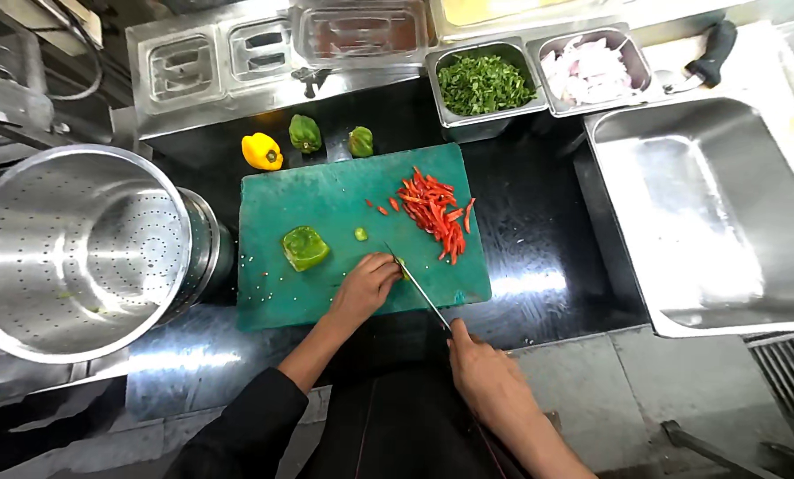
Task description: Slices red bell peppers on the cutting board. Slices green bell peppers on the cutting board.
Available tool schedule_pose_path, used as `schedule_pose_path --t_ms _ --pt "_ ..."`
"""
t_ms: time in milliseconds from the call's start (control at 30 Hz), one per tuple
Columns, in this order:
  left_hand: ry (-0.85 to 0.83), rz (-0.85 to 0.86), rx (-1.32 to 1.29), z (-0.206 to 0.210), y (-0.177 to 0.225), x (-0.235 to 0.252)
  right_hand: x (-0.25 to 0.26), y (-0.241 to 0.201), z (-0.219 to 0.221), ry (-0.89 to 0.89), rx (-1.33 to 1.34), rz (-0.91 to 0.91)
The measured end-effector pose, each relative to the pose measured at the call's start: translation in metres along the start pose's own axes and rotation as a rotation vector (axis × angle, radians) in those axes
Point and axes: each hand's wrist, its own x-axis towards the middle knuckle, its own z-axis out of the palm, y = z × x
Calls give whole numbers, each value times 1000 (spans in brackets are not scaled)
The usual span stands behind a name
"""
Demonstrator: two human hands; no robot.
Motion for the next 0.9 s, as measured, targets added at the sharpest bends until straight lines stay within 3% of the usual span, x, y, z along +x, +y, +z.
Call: schedule_pose_path --t_ms 200,433,700,900 --pt "-9 24 -23 -1 -5 1 26 -16 5 29 -4 -8" --pt "39 60 -58 3 -13 -5 0 -14 2 -19 29 -25" --pt "31 100 -43 4 -17 -7 37 -26 5 52 63 -61" --pt "57 86 -39 5 -17 -10 15 -9 -5 7 85 -90"
